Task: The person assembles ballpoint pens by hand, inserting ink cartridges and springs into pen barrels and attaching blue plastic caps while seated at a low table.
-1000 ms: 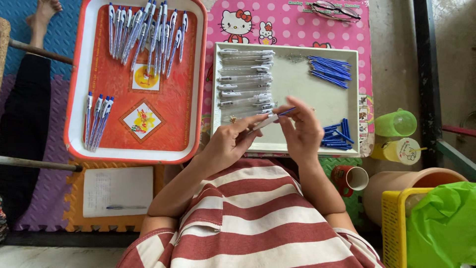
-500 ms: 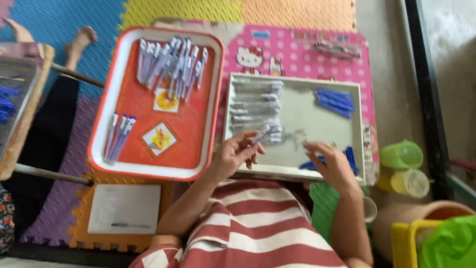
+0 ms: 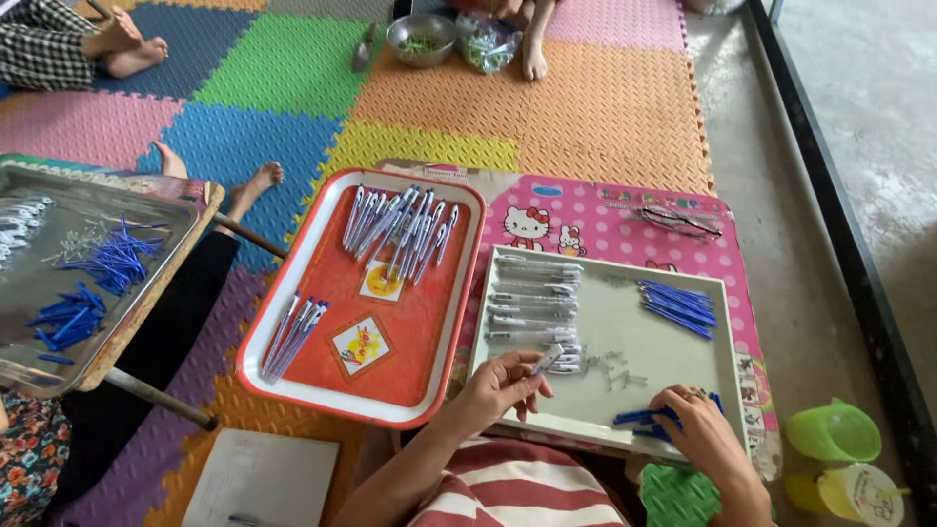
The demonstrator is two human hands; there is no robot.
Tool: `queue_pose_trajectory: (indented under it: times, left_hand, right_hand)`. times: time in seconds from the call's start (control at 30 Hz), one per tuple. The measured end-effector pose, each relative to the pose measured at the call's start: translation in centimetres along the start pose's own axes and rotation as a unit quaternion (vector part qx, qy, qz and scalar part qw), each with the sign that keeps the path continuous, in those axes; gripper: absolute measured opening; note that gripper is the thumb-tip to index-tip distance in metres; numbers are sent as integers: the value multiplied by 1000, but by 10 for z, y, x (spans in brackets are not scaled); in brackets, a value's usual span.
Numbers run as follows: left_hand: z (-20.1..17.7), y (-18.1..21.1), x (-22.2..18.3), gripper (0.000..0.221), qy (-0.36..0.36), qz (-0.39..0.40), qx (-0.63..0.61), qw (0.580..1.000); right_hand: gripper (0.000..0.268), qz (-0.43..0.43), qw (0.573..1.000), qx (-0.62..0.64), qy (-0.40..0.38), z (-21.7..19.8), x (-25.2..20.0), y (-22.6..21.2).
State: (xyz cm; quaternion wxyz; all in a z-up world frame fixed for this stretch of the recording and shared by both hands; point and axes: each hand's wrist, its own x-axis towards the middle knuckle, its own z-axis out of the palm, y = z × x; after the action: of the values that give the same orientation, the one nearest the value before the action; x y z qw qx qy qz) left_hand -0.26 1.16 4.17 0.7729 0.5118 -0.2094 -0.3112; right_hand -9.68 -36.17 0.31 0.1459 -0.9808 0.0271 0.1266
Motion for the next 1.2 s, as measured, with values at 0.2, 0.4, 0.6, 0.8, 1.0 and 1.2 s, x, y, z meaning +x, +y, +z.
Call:
queue_pose_trajectory:
  times: [0.2,0.4,0.6,0.8,1.0,1.2]
  left_hand:
    - [8,10,-8,35,5,-4,23,1000]
    - [8,2,-7,37,10,-19,16,1000]
    - [31,-17,-7,28,15,-26,-8,1000]
    - [32,-25,0,14,58,21,-18,998]
    - [29,-31,-2,6,72,39,-24,996]
    - [28,-23,-5,11,105,70,81,989]
  right_hand:
    - [22,13,992,36,123,-16,-18,2]
    - [18,-139,883,329,306,-24,-33,-45]
    - [11,-238,719,593,273,4,-7,-126]
    - [12,-252,698,608,283,2,0,-172]
    - [19,-210,734,598,244,3,-10,-182]
    - [18,-222,741,586,241,3,-7,-187]
